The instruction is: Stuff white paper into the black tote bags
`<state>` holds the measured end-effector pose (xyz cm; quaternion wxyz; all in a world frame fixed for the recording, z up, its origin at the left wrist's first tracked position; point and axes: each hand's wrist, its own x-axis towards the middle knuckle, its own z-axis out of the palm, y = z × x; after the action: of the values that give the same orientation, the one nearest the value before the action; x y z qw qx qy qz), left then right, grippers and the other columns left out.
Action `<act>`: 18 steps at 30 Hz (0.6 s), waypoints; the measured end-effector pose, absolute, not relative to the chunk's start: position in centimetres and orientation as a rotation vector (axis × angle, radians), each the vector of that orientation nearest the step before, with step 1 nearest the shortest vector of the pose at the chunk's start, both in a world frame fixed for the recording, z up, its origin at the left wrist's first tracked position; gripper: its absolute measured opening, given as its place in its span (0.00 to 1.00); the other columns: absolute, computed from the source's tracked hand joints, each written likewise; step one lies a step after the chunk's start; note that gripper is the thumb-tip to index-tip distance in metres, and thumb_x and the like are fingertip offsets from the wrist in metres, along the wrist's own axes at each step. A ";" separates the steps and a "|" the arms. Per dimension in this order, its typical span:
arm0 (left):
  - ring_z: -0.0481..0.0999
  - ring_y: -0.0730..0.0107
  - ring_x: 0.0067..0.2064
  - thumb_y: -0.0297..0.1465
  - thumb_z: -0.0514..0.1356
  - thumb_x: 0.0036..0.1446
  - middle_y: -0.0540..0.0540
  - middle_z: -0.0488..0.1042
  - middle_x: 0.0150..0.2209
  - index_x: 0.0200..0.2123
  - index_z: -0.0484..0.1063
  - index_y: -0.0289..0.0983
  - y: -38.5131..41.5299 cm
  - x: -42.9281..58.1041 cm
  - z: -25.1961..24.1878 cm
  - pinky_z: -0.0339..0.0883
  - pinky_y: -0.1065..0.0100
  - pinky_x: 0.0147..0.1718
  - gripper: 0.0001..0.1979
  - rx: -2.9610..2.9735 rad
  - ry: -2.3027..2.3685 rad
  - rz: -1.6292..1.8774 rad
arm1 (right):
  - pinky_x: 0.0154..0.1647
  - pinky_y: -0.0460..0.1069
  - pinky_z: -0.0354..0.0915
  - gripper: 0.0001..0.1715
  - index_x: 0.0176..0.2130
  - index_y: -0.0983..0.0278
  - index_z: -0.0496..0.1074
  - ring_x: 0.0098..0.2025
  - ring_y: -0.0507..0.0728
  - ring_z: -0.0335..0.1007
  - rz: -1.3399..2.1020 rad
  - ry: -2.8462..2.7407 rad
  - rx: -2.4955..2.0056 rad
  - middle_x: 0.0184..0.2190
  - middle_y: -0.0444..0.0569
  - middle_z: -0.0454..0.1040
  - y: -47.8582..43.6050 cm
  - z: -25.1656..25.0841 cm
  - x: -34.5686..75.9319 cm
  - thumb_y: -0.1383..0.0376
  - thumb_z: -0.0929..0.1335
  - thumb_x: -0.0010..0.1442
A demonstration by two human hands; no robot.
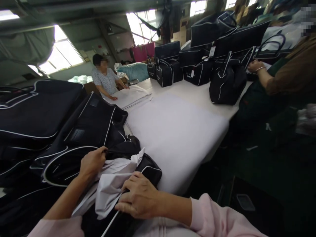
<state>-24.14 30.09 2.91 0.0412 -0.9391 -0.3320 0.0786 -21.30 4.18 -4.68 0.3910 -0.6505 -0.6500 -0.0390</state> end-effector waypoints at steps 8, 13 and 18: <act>0.76 0.48 0.41 0.38 0.45 0.62 0.39 0.78 0.39 0.51 0.72 0.41 26.7 -22.9 3.8 0.60 0.61 0.34 0.21 -2.940 -1.023 0.027 | 0.35 0.51 0.57 0.24 0.21 0.64 0.65 0.24 0.52 0.58 -0.524 -1.547 -1.677 0.19 0.44 0.66 4.1 -6.2 -12.2 0.62 0.58 0.68; 0.76 0.46 0.43 0.37 0.43 0.66 0.37 0.77 0.44 0.52 0.71 0.39 25.7 -22.7 2.9 0.62 0.58 0.35 0.22 -2.898 -1.016 0.058 | 0.43 0.51 0.59 0.14 0.22 0.64 0.72 0.33 0.54 0.67 -0.153 -1.607 -1.945 0.26 0.46 0.74 4.1 -3.8 -9.8 0.64 0.66 0.57; 0.69 0.49 0.51 0.30 0.43 0.65 0.34 0.71 0.48 0.51 0.73 0.30 21.9 -21.8 1.8 0.64 0.54 0.50 0.22 -3.014 -0.315 -0.456 | 0.41 0.50 0.62 0.11 0.32 0.63 0.80 0.42 0.59 0.71 0.281 -1.756 -2.164 0.37 0.50 0.79 4.9 -1.9 -6.0 0.69 0.67 0.49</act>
<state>-21.84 21.89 1.76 0.0384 -0.9828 -0.1027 -0.1487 -5.99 4.91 -1.89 0.1695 -0.7615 -0.6177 0.0988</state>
